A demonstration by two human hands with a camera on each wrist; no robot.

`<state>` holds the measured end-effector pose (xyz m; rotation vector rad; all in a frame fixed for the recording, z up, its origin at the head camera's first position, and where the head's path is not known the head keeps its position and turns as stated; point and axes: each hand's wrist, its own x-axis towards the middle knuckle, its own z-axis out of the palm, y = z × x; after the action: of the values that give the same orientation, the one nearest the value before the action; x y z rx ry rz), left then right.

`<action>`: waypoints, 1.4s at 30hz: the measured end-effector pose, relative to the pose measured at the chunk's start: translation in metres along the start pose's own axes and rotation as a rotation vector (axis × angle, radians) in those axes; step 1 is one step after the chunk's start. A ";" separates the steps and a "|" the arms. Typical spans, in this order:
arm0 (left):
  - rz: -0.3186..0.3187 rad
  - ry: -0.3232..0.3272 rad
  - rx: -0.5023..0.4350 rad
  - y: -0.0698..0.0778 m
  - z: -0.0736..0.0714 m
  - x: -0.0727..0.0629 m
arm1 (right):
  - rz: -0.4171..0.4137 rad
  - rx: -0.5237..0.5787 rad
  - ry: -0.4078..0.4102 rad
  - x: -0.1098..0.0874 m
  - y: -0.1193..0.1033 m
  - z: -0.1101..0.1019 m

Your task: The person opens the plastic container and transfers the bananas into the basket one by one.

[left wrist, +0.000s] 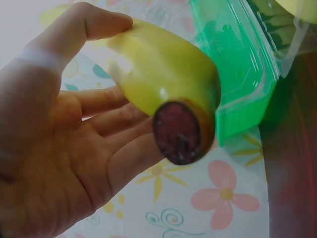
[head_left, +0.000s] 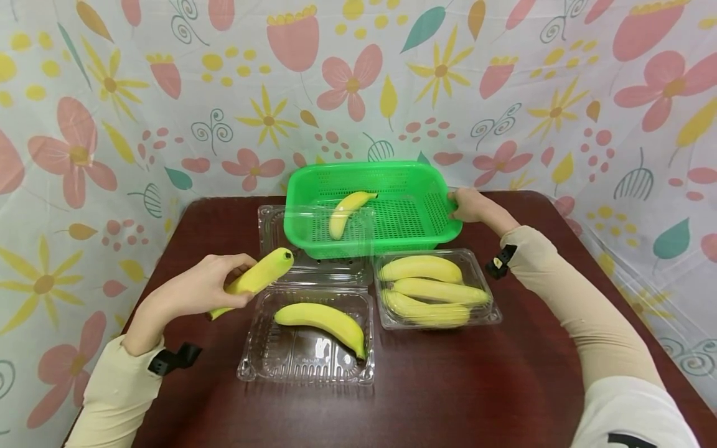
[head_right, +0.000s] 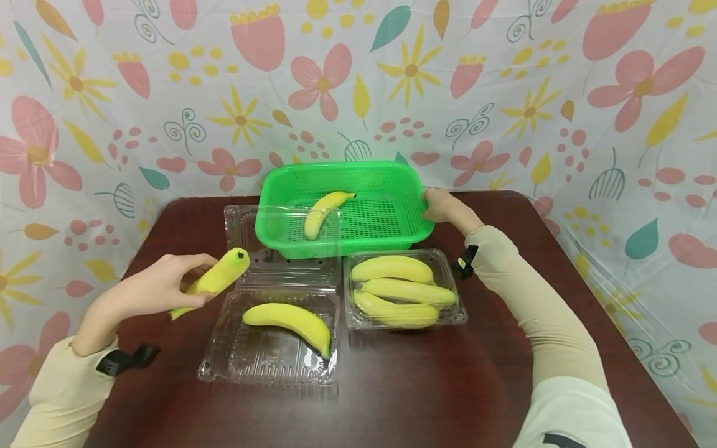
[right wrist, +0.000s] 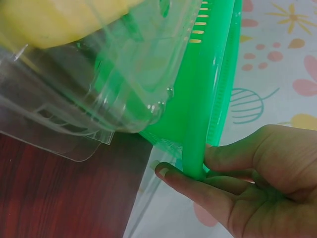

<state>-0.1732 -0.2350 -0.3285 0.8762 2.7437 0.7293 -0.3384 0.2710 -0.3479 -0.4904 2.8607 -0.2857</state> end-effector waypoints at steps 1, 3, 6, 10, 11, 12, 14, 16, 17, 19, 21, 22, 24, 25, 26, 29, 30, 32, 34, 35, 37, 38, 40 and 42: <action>-0.004 0.006 0.000 -0.001 -0.001 -0.001 | -0.001 0.003 -0.001 0.000 0.001 0.000; -0.011 0.014 -0.002 -0.004 -0.002 -0.002 | 0.005 0.007 -0.010 0.001 0.001 0.000; -0.019 0.024 0.002 -0.007 -0.003 -0.004 | 0.006 0.011 -0.017 0.002 0.003 0.000; -0.036 0.041 0.009 -0.011 -0.006 -0.006 | -0.001 0.007 -0.007 0.002 0.002 -0.001; -0.040 0.044 0.011 -0.012 -0.007 -0.007 | -0.005 0.004 0.000 0.001 0.002 -0.001; -0.047 0.046 0.009 -0.012 -0.009 -0.008 | -0.011 0.000 0.009 0.001 0.002 -0.001; -0.058 0.052 0.005 -0.014 -0.011 -0.008 | -0.021 -0.005 0.025 0.000 0.001 -0.002; -0.069 0.055 0.006 -0.016 -0.013 -0.009 | -0.029 -0.007 0.037 0.000 0.001 -0.003; -0.075 0.057 0.010 -0.017 -0.014 -0.009 | -0.033 -0.007 0.040 0.000 0.001 -0.003; -0.085 0.062 0.019 -0.020 -0.015 -0.009 | -0.038 -0.003 0.040 -0.001 0.002 -0.003; -0.093 0.065 0.028 -0.023 -0.016 -0.010 | -0.034 0.003 0.034 0.000 0.003 -0.002; -0.096 0.068 0.033 -0.025 -0.016 -0.010 | -0.036 0.003 0.032 0.000 0.003 -0.002; -0.103 0.074 0.038 -0.028 -0.016 -0.010 | -0.029 0.004 0.025 0.001 0.004 -0.001; -0.107 0.076 0.040 -0.029 -0.017 -0.010 | -0.022 0.003 0.024 0.001 0.004 0.000; -0.111 0.078 0.040 -0.031 -0.017 -0.009 | -0.026 0.001 0.026 0.001 0.004 0.000; -0.121 0.083 0.038 -0.034 -0.020 -0.008 | -0.019 -0.007 0.026 0.002 0.003 0.000; -0.122 0.083 0.034 -0.036 -0.021 -0.008 | -0.018 -0.008 0.027 0.002 0.003 0.000; -0.126 0.087 0.029 -0.039 -0.023 -0.007 | -0.015 -0.007 0.028 0.001 0.003 0.000; -0.131 0.094 0.028 -0.043 -0.024 -0.006 | -0.010 0.002 0.027 0.002 0.003 0.001; -0.134 0.097 0.029 -0.046 -0.024 -0.005 | -0.009 0.006 0.026 0.002 0.002 0.001; -0.145 0.104 0.028 -0.050 -0.023 -0.004 | -0.008 0.009 0.025 0.002 0.003 0.002; -0.150 0.106 0.027 -0.053 -0.022 -0.003 | -0.007 0.009 0.024 0.003 0.003 0.002; -0.159 0.109 0.020 -0.058 -0.021 -0.003 | -0.008 0.011 0.023 0.003 0.002 0.002; -0.164 0.114 0.009 -0.062 -0.020 -0.002 | -0.005 0.011 0.024 0.003 0.002 0.003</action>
<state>-0.2088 -0.2880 -0.3417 0.6188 2.8781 0.7574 -0.3413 0.2718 -0.3515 -0.4954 2.8798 -0.3108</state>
